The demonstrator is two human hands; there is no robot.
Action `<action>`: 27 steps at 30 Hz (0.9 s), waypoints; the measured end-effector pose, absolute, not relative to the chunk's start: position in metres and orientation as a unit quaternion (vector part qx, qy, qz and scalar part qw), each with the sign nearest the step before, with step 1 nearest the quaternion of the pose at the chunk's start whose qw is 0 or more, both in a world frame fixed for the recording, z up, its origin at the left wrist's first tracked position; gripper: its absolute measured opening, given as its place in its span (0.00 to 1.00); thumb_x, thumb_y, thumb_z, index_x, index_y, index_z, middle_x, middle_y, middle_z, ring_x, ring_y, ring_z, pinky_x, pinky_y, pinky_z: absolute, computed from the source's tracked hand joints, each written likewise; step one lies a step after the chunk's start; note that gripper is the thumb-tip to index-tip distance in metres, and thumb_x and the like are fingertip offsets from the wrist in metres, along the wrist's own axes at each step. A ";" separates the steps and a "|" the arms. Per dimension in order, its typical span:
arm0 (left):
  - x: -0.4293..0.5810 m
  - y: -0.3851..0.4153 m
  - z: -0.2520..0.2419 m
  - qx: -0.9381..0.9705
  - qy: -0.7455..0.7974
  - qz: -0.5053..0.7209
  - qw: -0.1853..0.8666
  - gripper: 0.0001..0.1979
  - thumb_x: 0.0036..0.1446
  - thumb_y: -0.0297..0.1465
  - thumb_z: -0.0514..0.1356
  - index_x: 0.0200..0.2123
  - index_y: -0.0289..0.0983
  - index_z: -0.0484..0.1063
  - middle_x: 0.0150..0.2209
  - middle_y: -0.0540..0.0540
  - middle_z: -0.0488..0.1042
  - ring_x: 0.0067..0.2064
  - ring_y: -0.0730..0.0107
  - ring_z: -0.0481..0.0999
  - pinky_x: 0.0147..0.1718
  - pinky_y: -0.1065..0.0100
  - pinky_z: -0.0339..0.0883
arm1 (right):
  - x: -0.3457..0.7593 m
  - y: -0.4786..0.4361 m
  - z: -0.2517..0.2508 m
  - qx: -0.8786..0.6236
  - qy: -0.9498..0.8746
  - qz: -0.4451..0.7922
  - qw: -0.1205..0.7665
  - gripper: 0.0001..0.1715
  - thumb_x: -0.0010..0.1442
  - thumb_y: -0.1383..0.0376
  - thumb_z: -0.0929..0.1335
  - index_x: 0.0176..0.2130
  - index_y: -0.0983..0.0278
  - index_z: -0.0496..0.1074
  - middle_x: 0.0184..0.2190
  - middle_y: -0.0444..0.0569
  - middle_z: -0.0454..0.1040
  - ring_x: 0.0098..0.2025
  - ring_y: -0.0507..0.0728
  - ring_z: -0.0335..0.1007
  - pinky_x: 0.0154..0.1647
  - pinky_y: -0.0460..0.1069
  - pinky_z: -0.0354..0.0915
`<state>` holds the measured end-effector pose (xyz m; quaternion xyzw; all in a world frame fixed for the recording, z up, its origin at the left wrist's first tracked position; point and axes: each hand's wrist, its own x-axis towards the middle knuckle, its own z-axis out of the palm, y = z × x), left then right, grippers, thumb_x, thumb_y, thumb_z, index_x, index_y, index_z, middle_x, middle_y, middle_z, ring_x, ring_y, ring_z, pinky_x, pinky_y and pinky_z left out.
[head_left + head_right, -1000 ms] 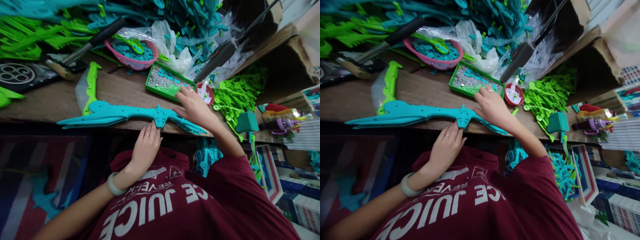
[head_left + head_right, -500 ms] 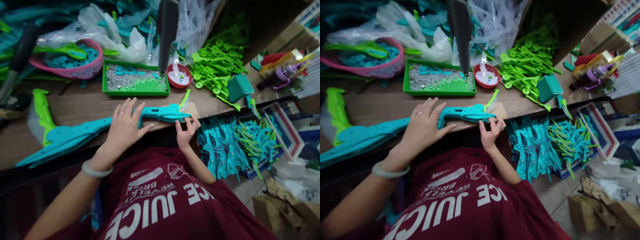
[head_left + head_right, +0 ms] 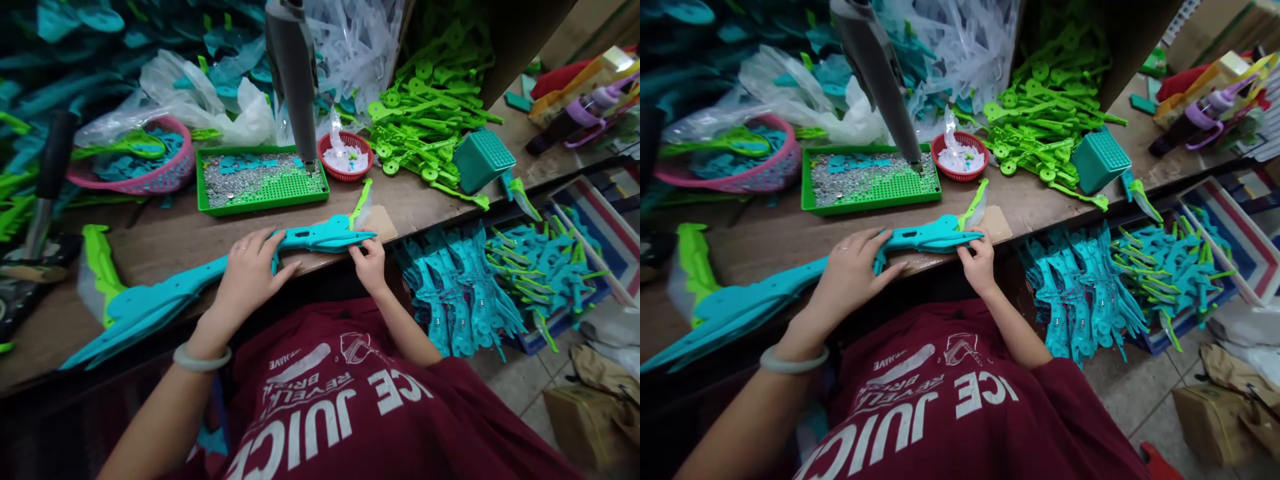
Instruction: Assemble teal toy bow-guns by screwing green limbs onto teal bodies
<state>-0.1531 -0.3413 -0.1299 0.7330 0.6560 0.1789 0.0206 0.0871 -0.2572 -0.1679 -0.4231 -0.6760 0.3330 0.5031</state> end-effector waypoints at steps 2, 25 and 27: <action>-0.152 -0.342 -0.129 0.732 0.657 0.179 0.018 0.32 0.67 0.47 0.52 0.61 0.26 0.65 0.60 0.25 0.68 0.61 0.37 0.67 0.59 0.44 0.62 | 0.090 -0.256 -0.165 -0.410 -0.681 0.346 0.498 0.11 0.62 0.60 0.69 0.30 0.62 0.74 0.41 0.51 0.73 0.47 0.58 0.70 0.53 0.55 0.68; -0.136 -0.333 -0.135 0.736 0.649 0.192 -0.014 0.23 0.61 0.28 0.56 0.59 0.35 0.68 0.59 0.33 0.72 0.59 0.47 0.71 0.58 0.47 0.67 | 0.138 -0.235 -0.170 -0.364 -0.808 0.187 0.424 0.30 0.59 0.65 0.69 0.61 0.60 0.70 0.62 0.59 0.66 0.64 0.69 0.65 0.63 0.67 0.65; -0.137 -0.330 -0.135 0.740 0.641 0.205 0.014 0.23 0.61 0.29 0.55 0.60 0.34 0.67 0.59 0.31 0.71 0.59 0.45 0.70 0.57 0.44 0.66 | 0.132 -0.244 -0.171 -0.392 -0.779 0.202 0.446 0.27 0.58 0.61 0.70 0.57 0.60 0.72 0.57 0.58 0.70 0.59 0.66 0.69 0.61 0.65 0.67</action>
